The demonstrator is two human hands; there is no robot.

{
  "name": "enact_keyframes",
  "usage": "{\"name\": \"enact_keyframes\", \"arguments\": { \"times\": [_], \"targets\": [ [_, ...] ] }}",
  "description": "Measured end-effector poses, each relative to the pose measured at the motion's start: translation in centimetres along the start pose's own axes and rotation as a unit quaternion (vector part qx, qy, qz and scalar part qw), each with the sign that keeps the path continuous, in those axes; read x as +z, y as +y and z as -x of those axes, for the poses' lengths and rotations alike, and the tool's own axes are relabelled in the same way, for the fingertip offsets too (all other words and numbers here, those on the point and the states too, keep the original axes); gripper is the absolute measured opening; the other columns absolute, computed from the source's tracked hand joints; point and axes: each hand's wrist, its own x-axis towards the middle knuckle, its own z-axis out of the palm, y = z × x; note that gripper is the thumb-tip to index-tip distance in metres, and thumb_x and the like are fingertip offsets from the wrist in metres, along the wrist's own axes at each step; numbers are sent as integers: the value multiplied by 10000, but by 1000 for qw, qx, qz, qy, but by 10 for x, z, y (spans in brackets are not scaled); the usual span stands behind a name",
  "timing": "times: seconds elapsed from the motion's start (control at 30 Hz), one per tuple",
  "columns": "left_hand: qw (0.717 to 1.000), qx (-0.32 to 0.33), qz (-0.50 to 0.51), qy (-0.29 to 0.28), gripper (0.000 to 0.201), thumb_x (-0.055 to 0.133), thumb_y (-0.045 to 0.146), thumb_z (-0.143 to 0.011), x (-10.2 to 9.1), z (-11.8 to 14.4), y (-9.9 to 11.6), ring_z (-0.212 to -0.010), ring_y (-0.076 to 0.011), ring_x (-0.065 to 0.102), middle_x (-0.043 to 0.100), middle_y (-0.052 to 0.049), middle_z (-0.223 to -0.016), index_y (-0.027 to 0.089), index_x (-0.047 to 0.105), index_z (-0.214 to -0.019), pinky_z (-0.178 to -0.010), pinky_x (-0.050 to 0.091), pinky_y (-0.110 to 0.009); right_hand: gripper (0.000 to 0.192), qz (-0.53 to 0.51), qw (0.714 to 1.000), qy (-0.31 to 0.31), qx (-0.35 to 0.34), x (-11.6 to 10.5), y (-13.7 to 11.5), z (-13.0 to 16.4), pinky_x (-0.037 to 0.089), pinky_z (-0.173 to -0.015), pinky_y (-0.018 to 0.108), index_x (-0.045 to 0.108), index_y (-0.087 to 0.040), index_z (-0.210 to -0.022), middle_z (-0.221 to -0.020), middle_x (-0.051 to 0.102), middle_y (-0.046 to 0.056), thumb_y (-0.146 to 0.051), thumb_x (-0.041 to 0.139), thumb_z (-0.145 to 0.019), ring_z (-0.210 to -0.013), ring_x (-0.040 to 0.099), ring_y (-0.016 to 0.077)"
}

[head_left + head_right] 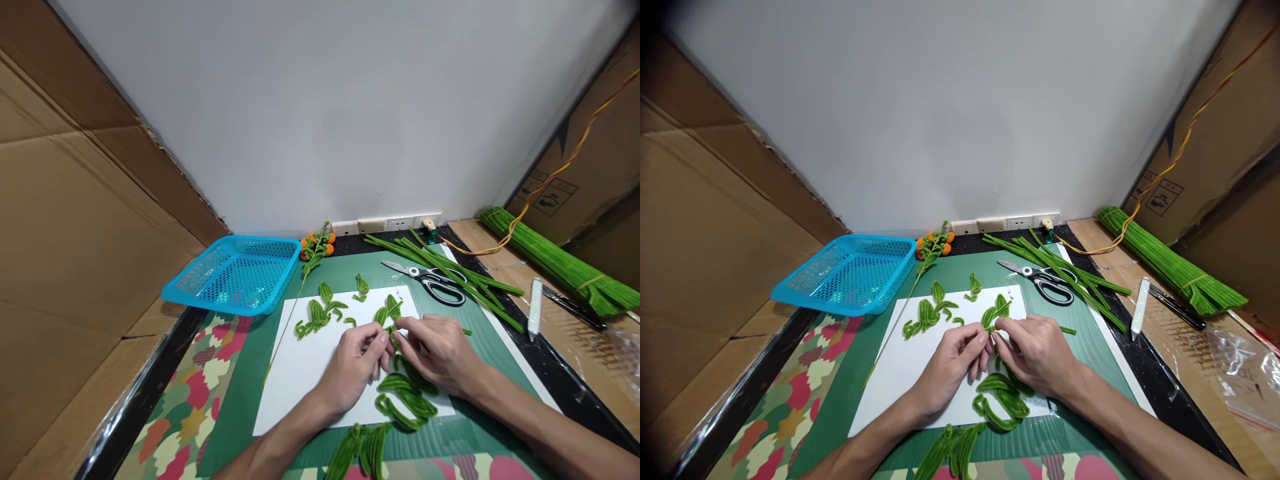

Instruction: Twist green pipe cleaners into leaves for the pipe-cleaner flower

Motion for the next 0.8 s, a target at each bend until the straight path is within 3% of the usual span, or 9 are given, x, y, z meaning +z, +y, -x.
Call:
{"name": "enact_keyframes", "arguments": {
  "times": [0.8],
  "targets": [
    [1000, -7, 5, -5, 435, 517, 513, -1060, 1, 1, 2, -554, -108, 472, 594, 5, -678, 173, 576, -795, -554, 388, -232, 100, -5, 1000, -11, 3, 0, 0, 0, 355, -588, 274, 638, -160, -1036, -610, 613, -32, -174, 540, -1045, -514, 494, 136]
  ]
}}
